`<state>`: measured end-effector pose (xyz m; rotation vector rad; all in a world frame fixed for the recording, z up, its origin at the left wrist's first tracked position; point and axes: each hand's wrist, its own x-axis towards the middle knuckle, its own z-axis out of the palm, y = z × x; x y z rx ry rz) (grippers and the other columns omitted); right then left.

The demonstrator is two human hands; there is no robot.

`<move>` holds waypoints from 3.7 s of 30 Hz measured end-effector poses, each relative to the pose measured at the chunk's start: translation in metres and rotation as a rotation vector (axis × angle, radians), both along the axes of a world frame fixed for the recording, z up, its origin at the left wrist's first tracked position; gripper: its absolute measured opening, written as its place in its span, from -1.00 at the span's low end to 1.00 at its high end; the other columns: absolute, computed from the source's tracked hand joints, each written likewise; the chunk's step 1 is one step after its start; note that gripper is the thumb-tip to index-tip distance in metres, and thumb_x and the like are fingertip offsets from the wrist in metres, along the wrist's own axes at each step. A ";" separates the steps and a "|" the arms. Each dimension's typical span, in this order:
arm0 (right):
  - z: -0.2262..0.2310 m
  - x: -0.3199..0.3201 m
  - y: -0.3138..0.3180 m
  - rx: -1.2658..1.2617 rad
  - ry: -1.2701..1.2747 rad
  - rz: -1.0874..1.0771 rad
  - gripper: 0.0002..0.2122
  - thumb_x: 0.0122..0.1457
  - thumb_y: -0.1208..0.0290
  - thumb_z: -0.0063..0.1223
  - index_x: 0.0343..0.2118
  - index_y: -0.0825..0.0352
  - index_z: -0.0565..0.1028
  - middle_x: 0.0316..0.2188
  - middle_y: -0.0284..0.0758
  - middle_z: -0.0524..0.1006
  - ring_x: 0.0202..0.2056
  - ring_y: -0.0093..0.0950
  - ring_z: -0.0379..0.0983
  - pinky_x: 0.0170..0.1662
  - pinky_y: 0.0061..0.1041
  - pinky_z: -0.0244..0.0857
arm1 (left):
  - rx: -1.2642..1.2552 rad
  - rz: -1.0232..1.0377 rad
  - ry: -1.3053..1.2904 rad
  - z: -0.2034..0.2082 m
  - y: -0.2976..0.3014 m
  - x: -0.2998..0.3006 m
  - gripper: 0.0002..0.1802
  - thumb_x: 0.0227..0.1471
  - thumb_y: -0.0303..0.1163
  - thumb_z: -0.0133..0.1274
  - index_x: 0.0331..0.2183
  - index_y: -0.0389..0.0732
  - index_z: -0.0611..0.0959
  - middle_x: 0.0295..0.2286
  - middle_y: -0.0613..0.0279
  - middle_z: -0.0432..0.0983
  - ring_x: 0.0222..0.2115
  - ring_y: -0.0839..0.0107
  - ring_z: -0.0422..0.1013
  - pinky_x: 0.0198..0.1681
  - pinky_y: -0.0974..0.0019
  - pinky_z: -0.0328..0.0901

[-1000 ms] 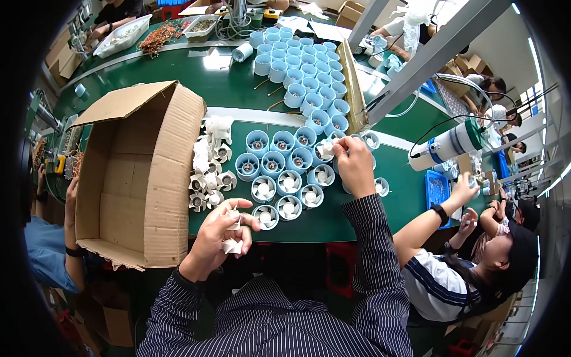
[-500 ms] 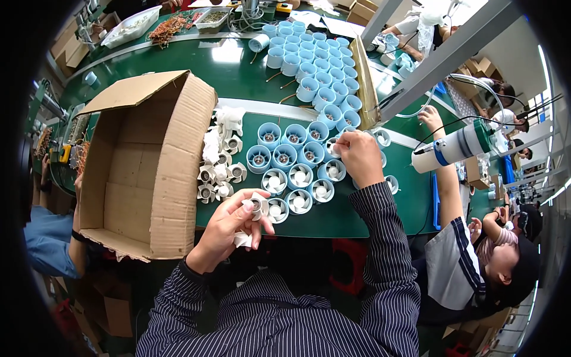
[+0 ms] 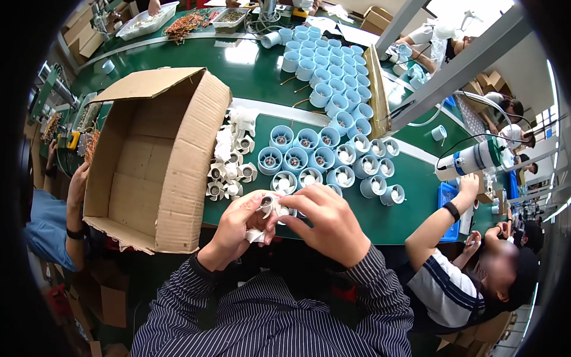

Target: The person picks up a fan blade from a box, inserts it into a blue housing, and presses it down by hand. They then apply a substance from a handheld dispenser to the center of the fan blade and place the assembled unit onto the table.

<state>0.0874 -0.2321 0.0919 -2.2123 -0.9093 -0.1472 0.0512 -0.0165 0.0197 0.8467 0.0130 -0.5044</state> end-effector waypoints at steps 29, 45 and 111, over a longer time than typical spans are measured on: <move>-0.065 0.105 -0.059 -0.073 0.062 -0.434 -0.90 0.17 0.45 0.37 -0.36 0.37 0.72 -0.40 -0.18 0.65 -0.27 -0.16 0.61 -0.17 -0.21 0.47 | -0.014 0.100 0.055 -0.012 0.010 -0.004 -0.38 0.21 -0.60 0.22 0.27 -0.37 0.46 -0.09 0.16 0.55 -0.23 0.43 0.52 -0.23 0.37 0.42; -0.059 0.103 -0.038 -0.330 0.059 -0.459 -0.84 0.09 0.39 0.46 -0.34 0.35 0.75 -0.38 -0.18 0.68 -0.31 -0.20 0.63 -0.17 -0.21 0.47 | 0.075 -0.017 -0.085 0.001 0.005 -0.006 -0.41 0.41 -0.33 0.06 0.31 -0.49 0.43 -0.21 0.07 0.68 -0.44 0.51 0.55 -0.41 0.52 0.40; -0.027 0.112 -0.046 -0.089 0.003 -0.301 -0.87 0.30 0.49 0.29 -0.24 0.48 0.67 -0.43 -0.30 0.56 -0.44 -0.50 0.43 -0.30 -0.48 0.30 | 1.753 -0.305 -0.709 0.031 0.246 0.053 -0.21 0.24 -0.06 0.21 0.37 -0.21 0.44 0.24 -0.25 0.44 0.25 -0.18 0.41 0.32 -0.06 0.35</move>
